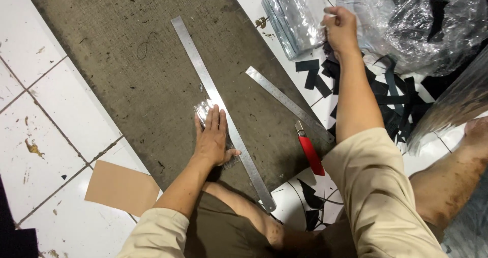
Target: Measuring and cutting clear plastic sheets using a metal ruler and a utility knife on a workshop floor.
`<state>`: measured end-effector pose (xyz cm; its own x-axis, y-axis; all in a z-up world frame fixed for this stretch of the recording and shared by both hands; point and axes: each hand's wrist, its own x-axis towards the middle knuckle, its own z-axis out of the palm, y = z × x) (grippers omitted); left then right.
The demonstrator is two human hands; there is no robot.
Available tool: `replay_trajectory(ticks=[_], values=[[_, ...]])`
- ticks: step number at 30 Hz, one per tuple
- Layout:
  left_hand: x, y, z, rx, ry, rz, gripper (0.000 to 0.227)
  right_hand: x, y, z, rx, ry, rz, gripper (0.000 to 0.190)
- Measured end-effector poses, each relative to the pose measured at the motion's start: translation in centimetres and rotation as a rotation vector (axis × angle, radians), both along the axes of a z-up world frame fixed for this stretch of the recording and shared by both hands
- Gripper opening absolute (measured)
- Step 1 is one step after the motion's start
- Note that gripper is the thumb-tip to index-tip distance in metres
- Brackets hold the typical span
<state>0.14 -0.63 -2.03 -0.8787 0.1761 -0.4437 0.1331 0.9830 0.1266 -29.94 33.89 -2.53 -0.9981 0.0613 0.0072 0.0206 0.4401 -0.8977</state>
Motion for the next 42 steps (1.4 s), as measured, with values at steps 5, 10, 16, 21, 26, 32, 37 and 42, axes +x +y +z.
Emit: replay_trajectory(ticks=[5,10,16,21,26,32,37,42], values=[[0.4,-0.4,-1.6,0.009,0.057,-0.024,0.149,0.0,-1.0,-3.2,0.239,-0.158,-0.063,0.040],[0.1,-0.2,-0.6,0.024,0.040,-0.014,0.147,0.4,-0.8,-3.3,0.279,-0.088,-0.041,0.038],[-0.5,0.3,1.5,0.023,-0.019,0.005,0.144,4.8,-1.0,-3.0,0.320,0.104,-0.006,0.037],[0.3,0.0,2.7,0.091,-0.079,0.091,0.128,26.0,-8.7,2.0,0.308,0.340,0.254,0.023],[1.3,-0.4,1.7,0.222,0.052,0.257,0.130,44.5,-11.0,-1.9,0.582,-0.106,0.490,0.073],[0.3,-1.5,-2.3,0.349,0.019,0.828,0.103,45.5,-10.0,-2.7,0.536,-0.011,0.441,0.072],[-0.4,-2.0,-4.8,0.353,-0.023,0.943,0.089,45.6,-6.0,-3.6,0.665,-0.048,0.358,0.067],[-0.2,-1.9,-1.7,0.450,-0.079,0.938,0.076,47.2,-2.7,-4.0,0.771,-0.126,0.259,0.052]])
